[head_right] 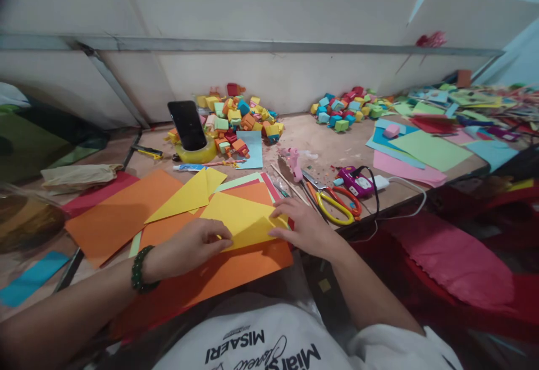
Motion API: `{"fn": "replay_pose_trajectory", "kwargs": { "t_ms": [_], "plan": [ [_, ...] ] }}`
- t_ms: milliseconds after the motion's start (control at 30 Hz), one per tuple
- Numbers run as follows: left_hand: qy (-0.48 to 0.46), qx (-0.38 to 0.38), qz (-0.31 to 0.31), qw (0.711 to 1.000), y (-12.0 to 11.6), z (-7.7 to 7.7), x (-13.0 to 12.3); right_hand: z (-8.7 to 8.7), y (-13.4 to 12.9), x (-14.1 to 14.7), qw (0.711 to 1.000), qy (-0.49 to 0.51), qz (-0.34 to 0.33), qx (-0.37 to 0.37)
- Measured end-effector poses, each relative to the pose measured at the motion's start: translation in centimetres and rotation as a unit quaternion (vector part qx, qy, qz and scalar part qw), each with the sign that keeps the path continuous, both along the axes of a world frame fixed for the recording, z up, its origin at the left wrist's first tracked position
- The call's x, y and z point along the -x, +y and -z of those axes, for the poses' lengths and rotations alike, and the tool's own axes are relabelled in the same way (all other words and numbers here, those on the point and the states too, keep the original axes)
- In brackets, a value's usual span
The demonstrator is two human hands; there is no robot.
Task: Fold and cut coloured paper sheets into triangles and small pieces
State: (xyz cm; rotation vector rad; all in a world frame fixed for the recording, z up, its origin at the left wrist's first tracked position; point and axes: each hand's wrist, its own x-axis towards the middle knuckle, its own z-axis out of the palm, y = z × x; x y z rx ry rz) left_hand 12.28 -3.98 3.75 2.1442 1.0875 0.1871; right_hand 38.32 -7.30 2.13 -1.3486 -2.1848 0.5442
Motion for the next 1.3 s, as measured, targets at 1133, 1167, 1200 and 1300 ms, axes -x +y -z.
{"fn": "replay_pose_trajectory", "kwargs": {
  "t_ms": [1133, 1167, 1200, 1300],
  "plan": [
    [0.044, -0.140, -0.103, 0.984, 2.4, 3.3, 2.0, -0.4, 10.2, 7.4, 0.976, -0.091, 0.023, 0.195],
    [0.043, -0.144, -0.101, 0.983, 2.3, 3.3, 2.0, -0.3, 10.1, 7.4, 0.976, -0.069, 0.027, 0.203],
    [0.043, -0.147, -0.098, 0.983, 2.3, 3.2, 1.9, -0.2, 10.0, 7.4, 0.975, -0.037, 0.027, 0.218],
    [0.029, -0.170, -0.110, 0.979, 2.1, 2.7, 2.1, -0.1, 9.8, 7.1, 0.960, 0.060, 0.009, 0.273]
  ]
}}
